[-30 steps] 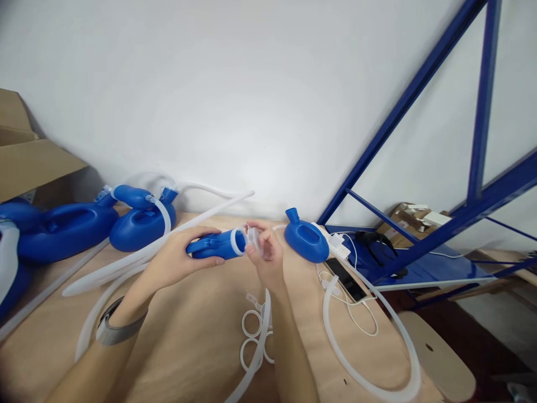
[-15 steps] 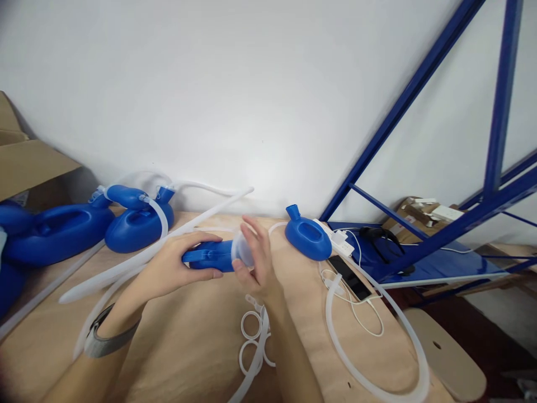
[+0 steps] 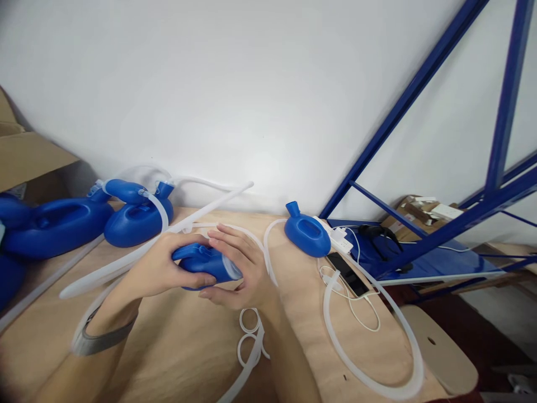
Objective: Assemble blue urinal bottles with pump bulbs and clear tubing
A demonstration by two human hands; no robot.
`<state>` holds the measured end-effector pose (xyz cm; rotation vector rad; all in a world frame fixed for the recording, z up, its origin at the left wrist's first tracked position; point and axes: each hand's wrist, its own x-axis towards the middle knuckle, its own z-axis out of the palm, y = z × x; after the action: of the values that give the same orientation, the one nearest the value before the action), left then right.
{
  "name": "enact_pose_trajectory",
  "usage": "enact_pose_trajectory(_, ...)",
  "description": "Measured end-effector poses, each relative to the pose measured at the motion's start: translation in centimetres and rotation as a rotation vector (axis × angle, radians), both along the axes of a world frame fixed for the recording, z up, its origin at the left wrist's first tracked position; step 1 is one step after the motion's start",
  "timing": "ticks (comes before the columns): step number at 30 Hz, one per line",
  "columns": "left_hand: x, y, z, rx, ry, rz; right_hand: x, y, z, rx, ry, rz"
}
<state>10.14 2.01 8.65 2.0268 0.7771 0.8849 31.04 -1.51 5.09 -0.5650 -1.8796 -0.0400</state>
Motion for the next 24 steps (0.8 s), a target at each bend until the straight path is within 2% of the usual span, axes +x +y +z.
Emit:
enact_pose_trajectory(12,1.1,-0.5,-0.5,-0.132,-0.052,0.004,0.1,-0.1,0.3,-0.042,0.090,0.026)
enact_pose_trajectory(15,1.1,-0.3,-0.4,-0.212,-0.080,-0.044,0.2,0.0,0.4,-0.036,0.100,0.063)
enact_pose_trajectory(19,1.3,-0.1,-1.1,-0.455,-0.189,-0.136,-0.8,0.0,0.8,0.089,0.145,0.133)
enact_pose_trajectory(22,1.7,-0.3,-2.0,-0.758,-0.304,-0.299,-2.0,-0.3,1.1,0.277,0.201,0.200)
enact_pose_trajectory(24,1.9,-0.4,-2.3,-0.843,-0.314,-0.400,-2.3,-0.6,1.5,0.343,0.226,0.229)
